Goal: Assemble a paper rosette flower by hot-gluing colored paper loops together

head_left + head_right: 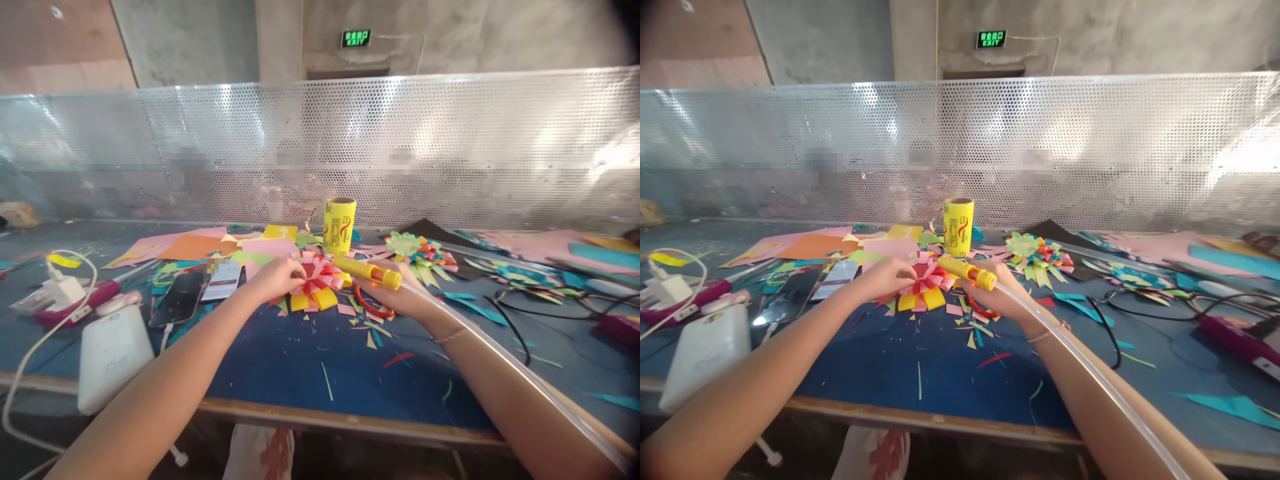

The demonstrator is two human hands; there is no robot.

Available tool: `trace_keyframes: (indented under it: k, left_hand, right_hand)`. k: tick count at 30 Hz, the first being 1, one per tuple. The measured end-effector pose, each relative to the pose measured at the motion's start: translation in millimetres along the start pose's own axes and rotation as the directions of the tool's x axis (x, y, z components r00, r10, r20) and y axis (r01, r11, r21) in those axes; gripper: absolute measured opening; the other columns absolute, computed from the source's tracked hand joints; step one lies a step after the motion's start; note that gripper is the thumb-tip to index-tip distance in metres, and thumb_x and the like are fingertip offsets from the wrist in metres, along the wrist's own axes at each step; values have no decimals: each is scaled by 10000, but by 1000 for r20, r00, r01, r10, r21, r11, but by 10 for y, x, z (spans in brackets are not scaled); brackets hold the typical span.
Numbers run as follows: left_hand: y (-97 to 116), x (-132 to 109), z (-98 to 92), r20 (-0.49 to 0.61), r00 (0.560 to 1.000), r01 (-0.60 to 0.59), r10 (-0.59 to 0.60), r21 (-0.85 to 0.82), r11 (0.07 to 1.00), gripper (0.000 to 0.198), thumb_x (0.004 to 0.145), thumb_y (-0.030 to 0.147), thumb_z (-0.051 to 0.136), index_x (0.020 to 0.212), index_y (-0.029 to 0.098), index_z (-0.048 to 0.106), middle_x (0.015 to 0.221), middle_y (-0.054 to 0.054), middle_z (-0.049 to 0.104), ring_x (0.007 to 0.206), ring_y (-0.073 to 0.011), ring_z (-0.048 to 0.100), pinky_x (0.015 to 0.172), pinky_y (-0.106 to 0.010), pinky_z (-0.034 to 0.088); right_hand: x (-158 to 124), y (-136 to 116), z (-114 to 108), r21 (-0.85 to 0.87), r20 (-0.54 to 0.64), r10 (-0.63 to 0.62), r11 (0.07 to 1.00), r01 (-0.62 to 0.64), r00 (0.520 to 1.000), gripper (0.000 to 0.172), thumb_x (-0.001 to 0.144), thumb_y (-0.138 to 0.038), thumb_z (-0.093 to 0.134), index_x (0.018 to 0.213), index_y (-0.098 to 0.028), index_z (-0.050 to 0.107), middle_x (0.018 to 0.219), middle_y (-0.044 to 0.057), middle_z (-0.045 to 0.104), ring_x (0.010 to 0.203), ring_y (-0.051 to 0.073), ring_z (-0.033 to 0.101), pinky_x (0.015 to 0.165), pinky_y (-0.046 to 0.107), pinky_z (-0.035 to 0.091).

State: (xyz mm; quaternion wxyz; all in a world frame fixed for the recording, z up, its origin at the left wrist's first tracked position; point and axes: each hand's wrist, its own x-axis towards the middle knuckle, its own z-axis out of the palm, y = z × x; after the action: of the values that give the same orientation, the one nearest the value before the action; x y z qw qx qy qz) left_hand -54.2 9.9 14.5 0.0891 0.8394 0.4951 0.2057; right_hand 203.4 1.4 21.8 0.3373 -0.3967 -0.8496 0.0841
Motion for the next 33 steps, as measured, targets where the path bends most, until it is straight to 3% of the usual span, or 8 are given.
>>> trace_keyframes:
  k: [4,9,21,33]
  left_hand:
    - [-42,-20,-71,71,997,6,-6,-3,1000,184,731,163,600,868,173,721,857,-51,712,748,-178,616,645,-270,425]
    - [-89,-11,-52,72,996,-53,53,1,999,193,797,174,518,777,162,710,801,-48,695,696,-154,593,639,-266,405]
    - [-244,42,45,-17,997,-79,78,-84,993,166,786,175,529,780,177,695,762,-32,694,694,-150,614,641,-267,442]
    - [-180,43,27,10,998,-57,58,-93,994,171,787,180,535,788,166,706,767,-41,694,710,-162,618,648,-270,441]
  right_hand:
    - [7,-40,65,-52,101,-110,992,115,989,192,826,-325,530,694,-191,564,659,24,622,574,138,554,517,261,407]
    - [19,-88,111,-142,177,-193,965,220,965,202,819,-237,491,620,-203,481,601,2,560,522,111,502,494,247,351]
    - [29,-269,199,-332,301,-99,921,201,949,101,780,-173,527,683,-189,550,691,24,619,598,129,536,541,256,333]
    - [28,-230,392,-361,283,-91,912,194,955,126,825,-226,469,748,-182,558,741,46,626,656,146,564,563,249,360]
